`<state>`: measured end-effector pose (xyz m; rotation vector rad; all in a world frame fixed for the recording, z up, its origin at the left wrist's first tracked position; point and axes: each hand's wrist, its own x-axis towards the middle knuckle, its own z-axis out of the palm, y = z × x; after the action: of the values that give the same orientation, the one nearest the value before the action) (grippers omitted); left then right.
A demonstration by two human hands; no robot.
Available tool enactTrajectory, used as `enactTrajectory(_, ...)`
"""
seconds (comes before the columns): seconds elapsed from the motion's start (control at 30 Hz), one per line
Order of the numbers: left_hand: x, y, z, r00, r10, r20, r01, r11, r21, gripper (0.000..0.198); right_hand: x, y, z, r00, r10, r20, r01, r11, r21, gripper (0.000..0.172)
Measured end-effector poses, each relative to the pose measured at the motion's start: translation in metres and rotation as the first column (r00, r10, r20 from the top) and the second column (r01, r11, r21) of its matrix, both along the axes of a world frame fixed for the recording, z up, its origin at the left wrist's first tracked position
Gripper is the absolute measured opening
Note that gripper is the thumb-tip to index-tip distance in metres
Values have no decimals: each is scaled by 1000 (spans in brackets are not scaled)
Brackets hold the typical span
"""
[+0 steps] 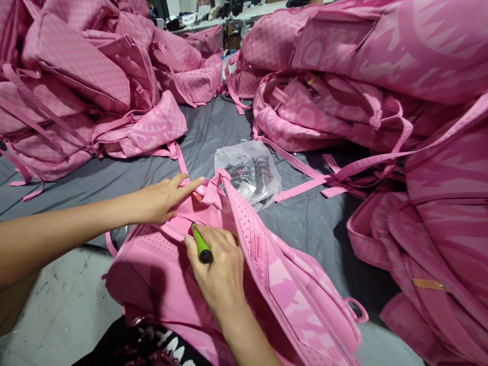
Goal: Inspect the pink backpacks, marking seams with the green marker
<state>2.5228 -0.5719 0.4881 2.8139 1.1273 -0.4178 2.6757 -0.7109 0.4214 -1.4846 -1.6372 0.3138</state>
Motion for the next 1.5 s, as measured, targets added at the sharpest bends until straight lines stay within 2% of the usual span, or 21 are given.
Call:
enactTrajectory(0.27,4,5,-8,1000,-23,21,22,999,32,96,-20,18,-4,998,33,-55,-35,999,-39,19)
enactTrajectory(0.37,6,6,-7,1000,-1,2,1,1000,-3,97,-20,18,-6,1000,-21,-11,21,999,-24,18)
enactTrajectory(0.5,8,7,-5,1000,0,8,0,1000,-21,99,-19,19,-5,999,40,-34,-42,997,-69,20)
enactTrajectory(0.6,8,8,-6,1000,2,-1,-2,1000,-7,99,-20,21,-4,1000,2,-9,-2,999,-54,20)
enactTrajectory(0.73,8,8,-8,1000,-4,-7,5,1000,23,100,-20,22,-3,997,66,-48,-70,995,-71,24)
enactTrajectory(0.83,8,8,-9,1000,-10,13,9,999,32,97,-19,22,-1,1000,15,19,-14,998,-61,23)
enactTrajectory(0.97,8,7,-9,1000,-15,8,15,1000,21,97,-18,22,1,996,93,-9,-94,992,-88,24)
enactTrajectory(1.1,8,7,-11,999,-19,34,17,999,44,93,-20,24,1,998,27,50,-22,995,-93,23)
enactTrajectory(1.23,8,6,-14,999,-7,37,6,999,48,94,-15,24,2,997,78,-2,-77,988,-133,24)
enactTrajectory(1.33,7,5,-14,998,6,69,-10,999,53,89,-1,17,5,990,-33,137,48,992,-113,21)
enactTrajectory(1.4,6,4,-12,996,15,82,-18,999,35,88,8,10,6,974,-75,214,95,992,-81,21)
enactTrajectory(1.5,11,1,-3,999,34,26,-34,999,17,93,14,5,8,974,-66,217,84,994,-73,21)
